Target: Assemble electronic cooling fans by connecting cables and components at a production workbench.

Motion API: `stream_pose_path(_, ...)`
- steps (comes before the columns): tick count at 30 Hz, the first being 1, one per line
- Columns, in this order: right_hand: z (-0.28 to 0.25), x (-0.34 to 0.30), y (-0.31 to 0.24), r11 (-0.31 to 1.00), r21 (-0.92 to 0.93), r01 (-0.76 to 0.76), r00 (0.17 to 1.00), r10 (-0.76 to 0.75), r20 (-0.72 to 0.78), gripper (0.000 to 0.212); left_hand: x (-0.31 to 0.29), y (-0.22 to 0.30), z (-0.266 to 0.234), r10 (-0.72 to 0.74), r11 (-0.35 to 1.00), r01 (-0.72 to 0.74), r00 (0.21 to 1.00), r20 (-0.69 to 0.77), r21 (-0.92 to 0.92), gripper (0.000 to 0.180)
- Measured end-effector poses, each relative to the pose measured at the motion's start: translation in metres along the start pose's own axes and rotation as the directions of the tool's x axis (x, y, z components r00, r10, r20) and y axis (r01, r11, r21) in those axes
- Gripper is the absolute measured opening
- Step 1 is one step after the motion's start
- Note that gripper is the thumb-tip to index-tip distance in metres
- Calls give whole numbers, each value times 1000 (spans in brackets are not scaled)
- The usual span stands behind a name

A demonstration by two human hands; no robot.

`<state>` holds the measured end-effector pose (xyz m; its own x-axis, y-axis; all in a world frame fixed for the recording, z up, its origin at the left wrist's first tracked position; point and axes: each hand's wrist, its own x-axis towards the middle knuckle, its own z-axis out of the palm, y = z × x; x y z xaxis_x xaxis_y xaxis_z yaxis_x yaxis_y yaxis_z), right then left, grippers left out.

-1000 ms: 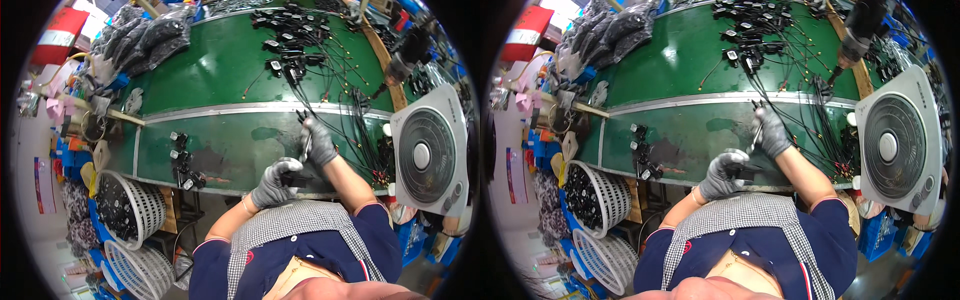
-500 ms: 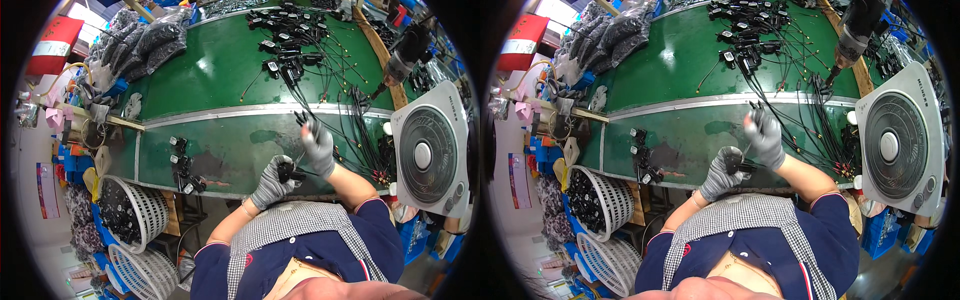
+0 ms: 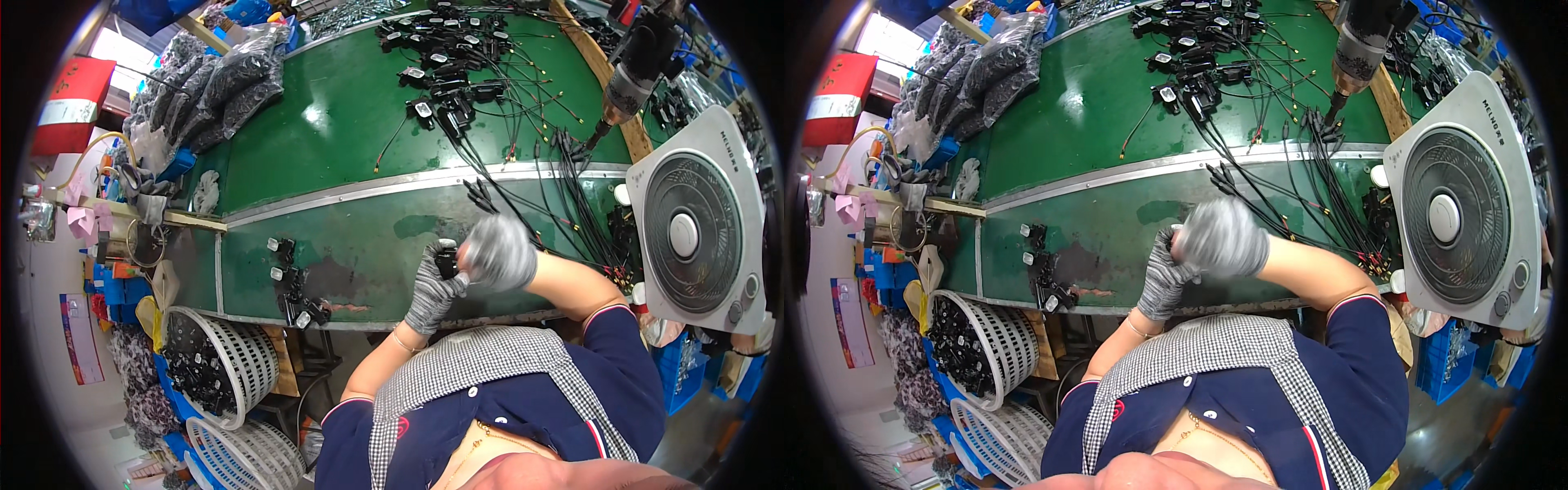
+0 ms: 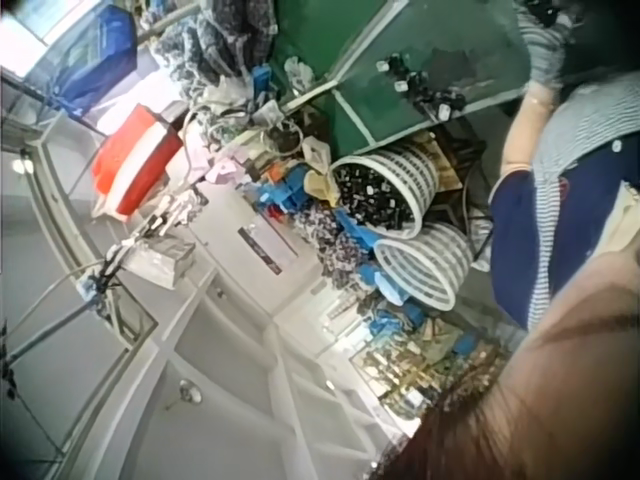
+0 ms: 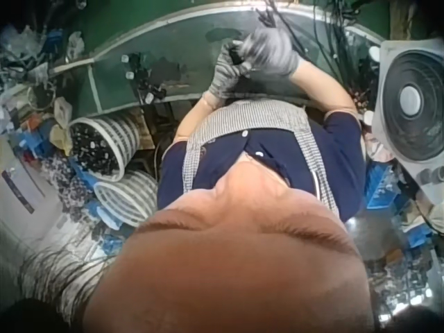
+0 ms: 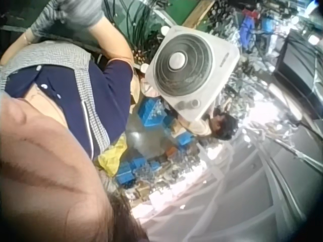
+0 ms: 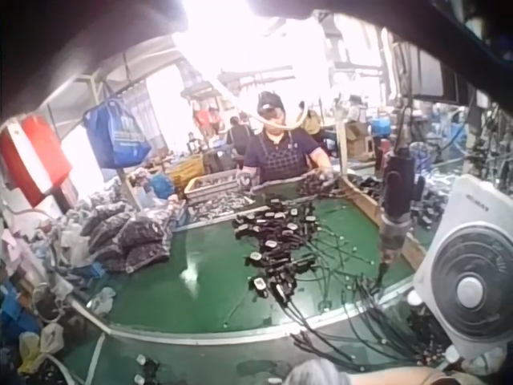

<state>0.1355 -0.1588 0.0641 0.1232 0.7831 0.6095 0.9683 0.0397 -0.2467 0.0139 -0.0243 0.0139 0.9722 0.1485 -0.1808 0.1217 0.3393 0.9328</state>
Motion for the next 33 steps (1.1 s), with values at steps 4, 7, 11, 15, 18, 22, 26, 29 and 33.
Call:
stream_pose_path(4,11,-2,-6,992,112,-53,996,61,-67,4,2,-22,-7,96,989,-101,994,57,104,49)
stream_pose_path(7,30,2,7,535,741,-407,606,764,-219,13,-8,-17,-7,287,929,-324,936,205,177,45)
stream_pose_path(11,47,0,14,-529,776,-345,332,704,628,12,-3,-11,-3,537,782,-611,760,367,121,53)
stream_pose_path(15,65,-14,6,-663,620,-419,319,531,785,9,-8,-15,-8,570,708,-679,713,408,196,54)
stream_pose_path(18,92,-38,-1,-844,438,-308,311,346,885,9,-13,-13,-9,514,744,-643,724,460,183,54)
stream_pose_path(22,65,-11,24,-507,804,-309,250,772,584,14,-11,-15,-8,624,699,-653,756,196,292,49)
stream_pose_path(26,60,0,29,-422,845,-328,305,799,518,12,-14,-5,-10,699,581,-700,691,185,415,46)
stream_pose_path(29,71,-9,38,-400,853,-335,272,826,494,11,-16,-4,-8,789,311,-679,574,218,665,44)
stream_pose_path(33,65,-22,65,-78,939,-336,68,992,107,12,-24,-7,-16,744,284,-493,654,136,823,50)
